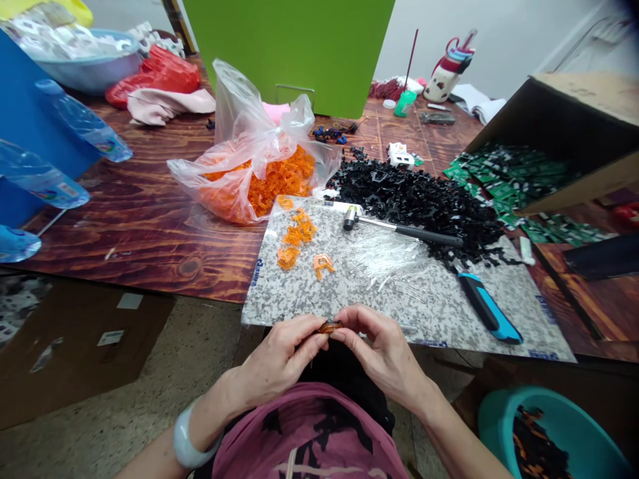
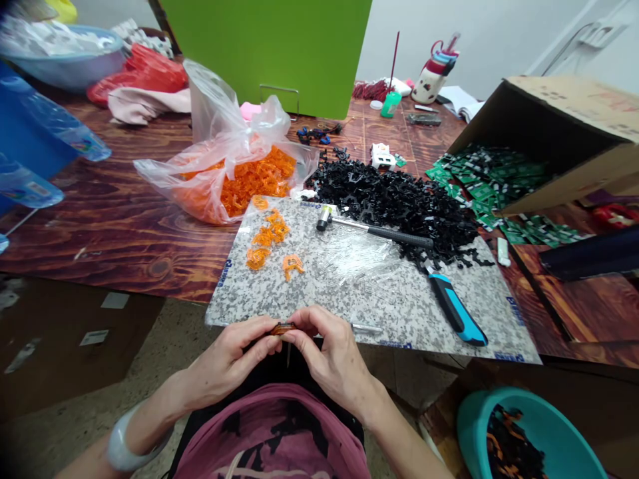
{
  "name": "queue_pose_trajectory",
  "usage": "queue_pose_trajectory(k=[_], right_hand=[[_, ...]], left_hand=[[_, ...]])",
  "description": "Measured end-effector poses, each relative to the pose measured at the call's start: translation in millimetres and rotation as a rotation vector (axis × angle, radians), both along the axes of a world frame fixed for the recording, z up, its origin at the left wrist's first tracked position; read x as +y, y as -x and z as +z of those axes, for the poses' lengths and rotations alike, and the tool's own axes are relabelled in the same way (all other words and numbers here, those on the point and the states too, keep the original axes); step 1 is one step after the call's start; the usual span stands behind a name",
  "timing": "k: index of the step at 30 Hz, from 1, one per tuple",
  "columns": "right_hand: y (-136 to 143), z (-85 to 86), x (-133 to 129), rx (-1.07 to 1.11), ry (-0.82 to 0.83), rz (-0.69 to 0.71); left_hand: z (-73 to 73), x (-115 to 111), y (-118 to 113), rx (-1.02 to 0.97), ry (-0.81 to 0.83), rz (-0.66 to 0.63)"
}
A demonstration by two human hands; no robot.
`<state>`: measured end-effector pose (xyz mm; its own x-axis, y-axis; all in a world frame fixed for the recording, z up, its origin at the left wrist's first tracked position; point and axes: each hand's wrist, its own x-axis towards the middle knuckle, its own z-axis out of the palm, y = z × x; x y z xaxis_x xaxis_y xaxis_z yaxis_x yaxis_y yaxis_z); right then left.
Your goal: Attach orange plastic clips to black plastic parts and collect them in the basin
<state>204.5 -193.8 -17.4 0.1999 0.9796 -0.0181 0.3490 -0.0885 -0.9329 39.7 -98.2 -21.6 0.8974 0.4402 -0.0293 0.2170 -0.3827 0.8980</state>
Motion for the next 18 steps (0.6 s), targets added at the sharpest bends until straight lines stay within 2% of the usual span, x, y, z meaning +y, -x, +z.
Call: queue_pose_trajectory(k=[13, 18], right_hand=[[-7.6, -9.7, -3.5, -0.145, -0.172, 0.027], [-10.5, -12.4, -9.9, -0.145, -0.165, 0.009]], left_hand=[[-10.6, 2.8, -7.9, -0.032, -0.007, 0.013], [-13.0, 2.1, -10.7, -0.045, -0.098, -0.042]])
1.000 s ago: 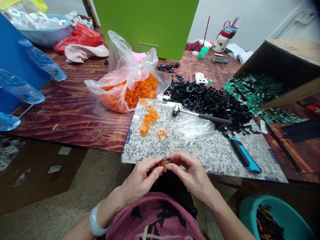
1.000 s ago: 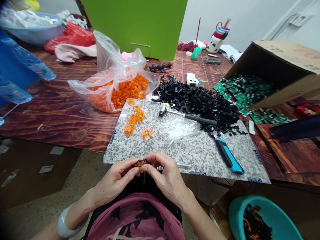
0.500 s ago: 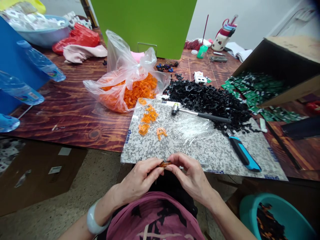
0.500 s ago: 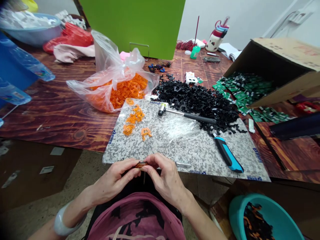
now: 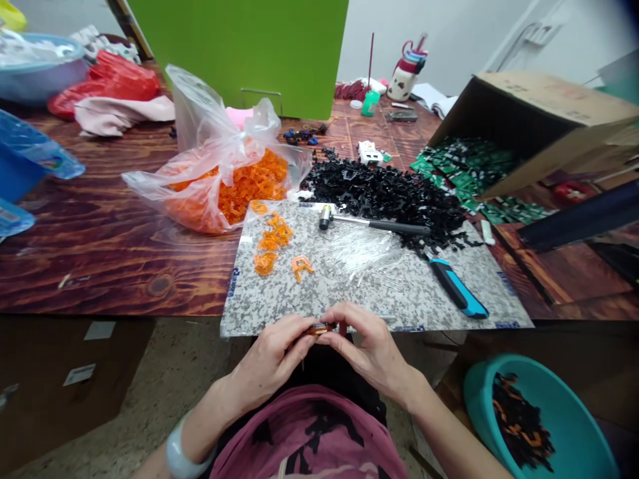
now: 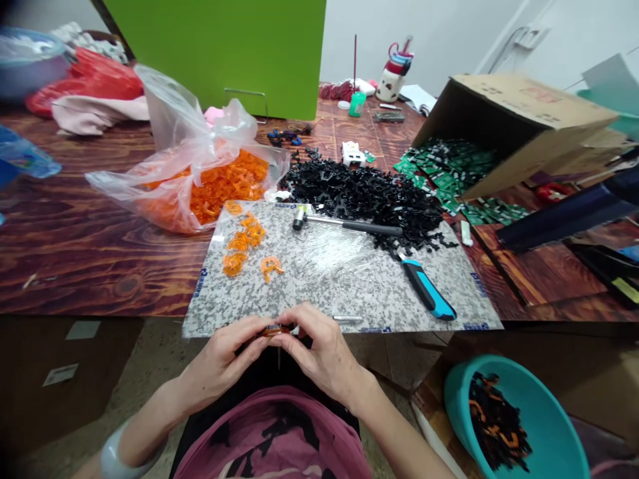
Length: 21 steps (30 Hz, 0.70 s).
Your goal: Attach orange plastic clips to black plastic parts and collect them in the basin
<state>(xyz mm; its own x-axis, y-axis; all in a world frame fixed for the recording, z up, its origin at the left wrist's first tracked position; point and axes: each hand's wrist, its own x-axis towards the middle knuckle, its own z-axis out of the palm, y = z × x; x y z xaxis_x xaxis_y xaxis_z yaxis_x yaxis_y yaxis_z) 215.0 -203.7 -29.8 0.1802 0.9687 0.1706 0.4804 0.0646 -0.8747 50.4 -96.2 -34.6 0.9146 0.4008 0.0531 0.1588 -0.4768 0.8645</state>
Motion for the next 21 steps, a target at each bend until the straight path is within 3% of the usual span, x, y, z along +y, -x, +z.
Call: queue_pose_trajectory(k=[6, 10, 13, 14, 16, 19, 21], right_hand=[[0.5, -7.8, -18.9, -0.008, 0.047, -0.022], [-11.0, -30.4, -51.1, 0.027, 0.189, -0.122], [-42.1, -53.3, -103.0, -0.071, 0.387, -0.416], [-56.9, -59.4, -126.2, -0.167, 0.462, -0.590], [-89.1, -66.2, -177.5, -0.263, 0.525, -0.788], [-131.5, -61.5, -247.9, -0.412, 0.610, -1.076], [-149.7, -52.5, -274.6, -0.508, 0.642, -1.229]], left_hand=[[-17.0, -16.1, -8.1, 0.004, -0.053, -0.047], [-31.9, -32.2, -20.2, 0.046, 0.036, -0.123], [-32.9, -34.9, -23.7, 0.091, 0.047, -0.100], [-31.4, -33.1, -22.8, 0.097, 0.048, -0.082], [-27.7, -26.2, -17.9, 0.106, 0.053, -0.043], [-26.7, -13.7, -5.0, 0.140, 0.103, 0.020], [-30.0, -7.7, 4.1, 0.161, 0.157, 0.066]])
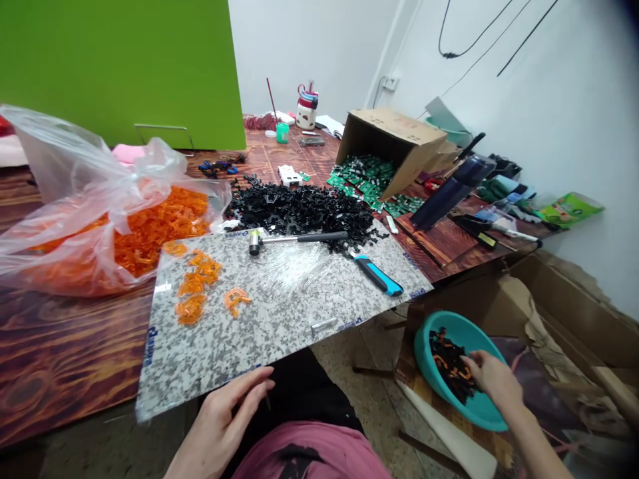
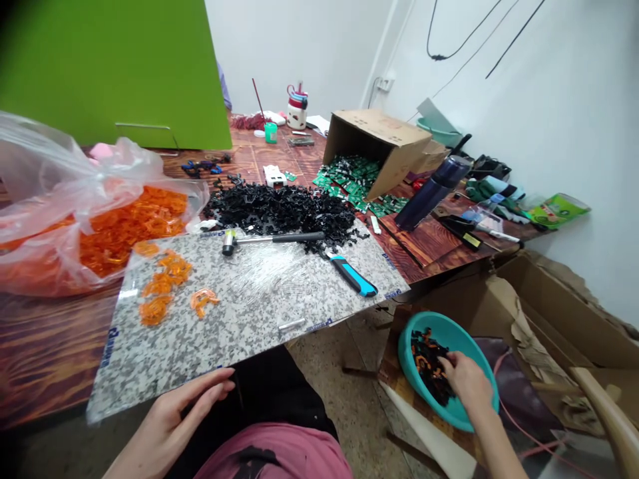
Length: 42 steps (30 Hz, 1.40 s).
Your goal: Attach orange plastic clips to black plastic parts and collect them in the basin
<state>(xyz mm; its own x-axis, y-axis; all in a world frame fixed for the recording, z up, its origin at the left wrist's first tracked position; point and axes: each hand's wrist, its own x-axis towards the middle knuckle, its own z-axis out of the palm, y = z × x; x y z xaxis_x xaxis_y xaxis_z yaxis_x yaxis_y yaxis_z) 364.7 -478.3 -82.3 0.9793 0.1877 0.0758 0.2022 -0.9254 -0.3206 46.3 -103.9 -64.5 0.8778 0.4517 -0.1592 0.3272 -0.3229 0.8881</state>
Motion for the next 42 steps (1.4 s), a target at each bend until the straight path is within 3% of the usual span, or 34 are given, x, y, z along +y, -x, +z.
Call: queue_pose_trajectory(k=[2, 4, 12, 16, 19, 24, 32, 37, 42], right_hand=[[-10.0, 9.4, -1.8, -0.093, 0.023, -0.059], [-14.9, 17.5, 21.8, -0.157, -0.001, -0.030], [-47.2, 42.4, 214.7, -0.095, -0.140, 0.402], [-73.1, 43.8, 266.3, -0.003, -0.096, 0.446], [-84.8, 40.1, 278.4, 0.066, -0.078, 0.455], [-92.7, 33.8, 275.3, 0.153, -0.147, 0.454], [-92.6, 47.8, 256.0, 0.343, -0.515, 0.385], [-50.7, 67.9, 259.0, 0.593, -0.777, 0.437], [17.3, 79.8, 280.1, 1.054, -0.840, 0.539]], left_hand=[[-3.7, 3.0, 6.4, 0.011, 0.040, 0.033], [-5.2, 3.6, 8.8, 0.007, 0.058, 0.049], [8.0, -0.9, 0.6, -0.077, 0.033, 0.062], [7.0, 3.5, 11.8, -0.105, 0.044, 0.129], [-0.1, 10.3, 25.3, -0.110, 0.069, 0.183], [-8.4, 16.7, 36.8, -0.074, 0.093, 0.222], [6.3, 13.0, 18.6, -0.053, 0.128, 0.156], [13.6, 9.7, 10.4, -0.047, 0.151, 0.116], [28.2, 7.1, -7.2, -0.084, 0.216, 0.126]])
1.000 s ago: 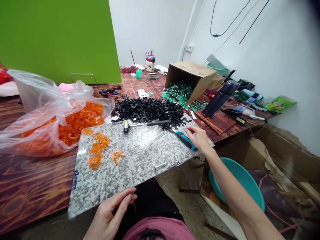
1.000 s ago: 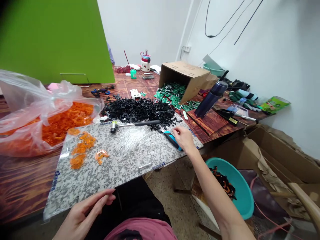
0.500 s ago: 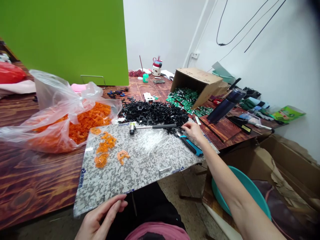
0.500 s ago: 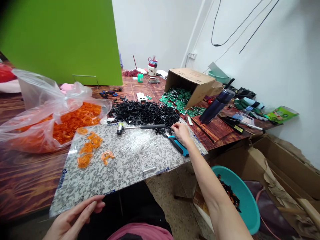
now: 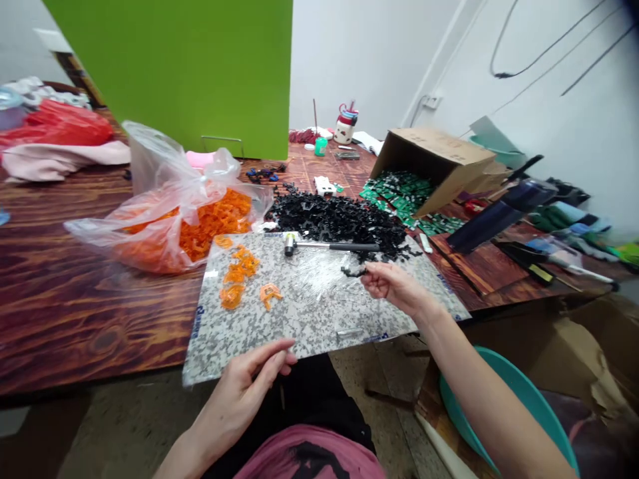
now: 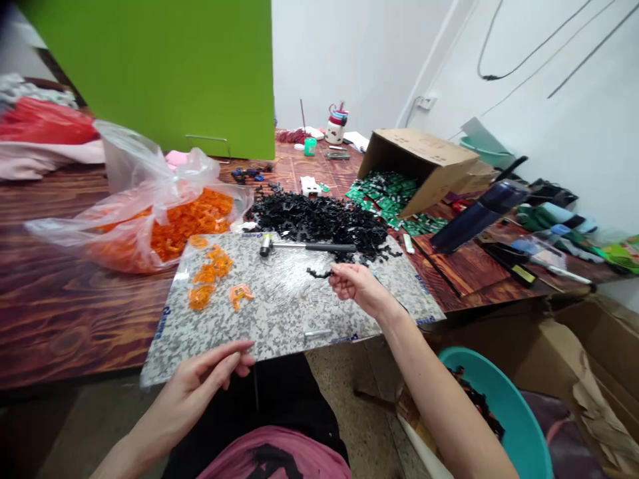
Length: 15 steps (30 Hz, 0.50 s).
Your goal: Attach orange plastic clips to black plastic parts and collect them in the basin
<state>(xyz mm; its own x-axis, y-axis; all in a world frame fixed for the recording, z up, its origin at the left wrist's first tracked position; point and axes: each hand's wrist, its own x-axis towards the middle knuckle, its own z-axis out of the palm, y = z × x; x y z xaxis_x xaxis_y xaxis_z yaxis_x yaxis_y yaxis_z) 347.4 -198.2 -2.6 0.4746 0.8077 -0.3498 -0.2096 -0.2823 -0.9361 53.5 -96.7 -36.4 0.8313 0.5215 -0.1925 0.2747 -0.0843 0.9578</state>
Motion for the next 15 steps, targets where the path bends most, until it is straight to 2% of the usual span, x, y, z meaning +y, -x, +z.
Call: queue_pose_trajectory(k=[3, 6, 8, 10, 12, 13, 15], right_hand=[[40.7, -0.4, 11.3, 0.187, 0.028, 0.177], [75.3, -6.3, 17.3, 0.351, 0.071, 0.318], [92.5, -12.6, 19.0, 0.447, 0.086, 0.380], [102.5, -19.4, 19.2, 0.439, 0.090, 0.395], [102.7, -25.1, 17.3, 0.248, 0.080, 0.365], [98.6, -27.0, 15.3, 0.080, 0.068, 0.339], [82.0, -29.2, 8.8, -0.386, 0.057, 0.259]], left_hand=[[5.8, 0.7, -14.2, -0.065, 0.060, 0.013], [7.2, 1.7, -22.0, -0.118, 0.013, 0.028], [6.1, 1.6, -22.2, -0.129, -0.033, 0.038], [3.2, 1.1, -19.6, -0.116, -0.067, 0.059], [-1.6, 0.9, -15.2, -0.076, -0.080, 0.102], [-4.4, 1.1, -12.7, -0.053, -0.074, 0.123], [-9.9, 2.0, -7.6, -0.019, -0.039, 0.162]])
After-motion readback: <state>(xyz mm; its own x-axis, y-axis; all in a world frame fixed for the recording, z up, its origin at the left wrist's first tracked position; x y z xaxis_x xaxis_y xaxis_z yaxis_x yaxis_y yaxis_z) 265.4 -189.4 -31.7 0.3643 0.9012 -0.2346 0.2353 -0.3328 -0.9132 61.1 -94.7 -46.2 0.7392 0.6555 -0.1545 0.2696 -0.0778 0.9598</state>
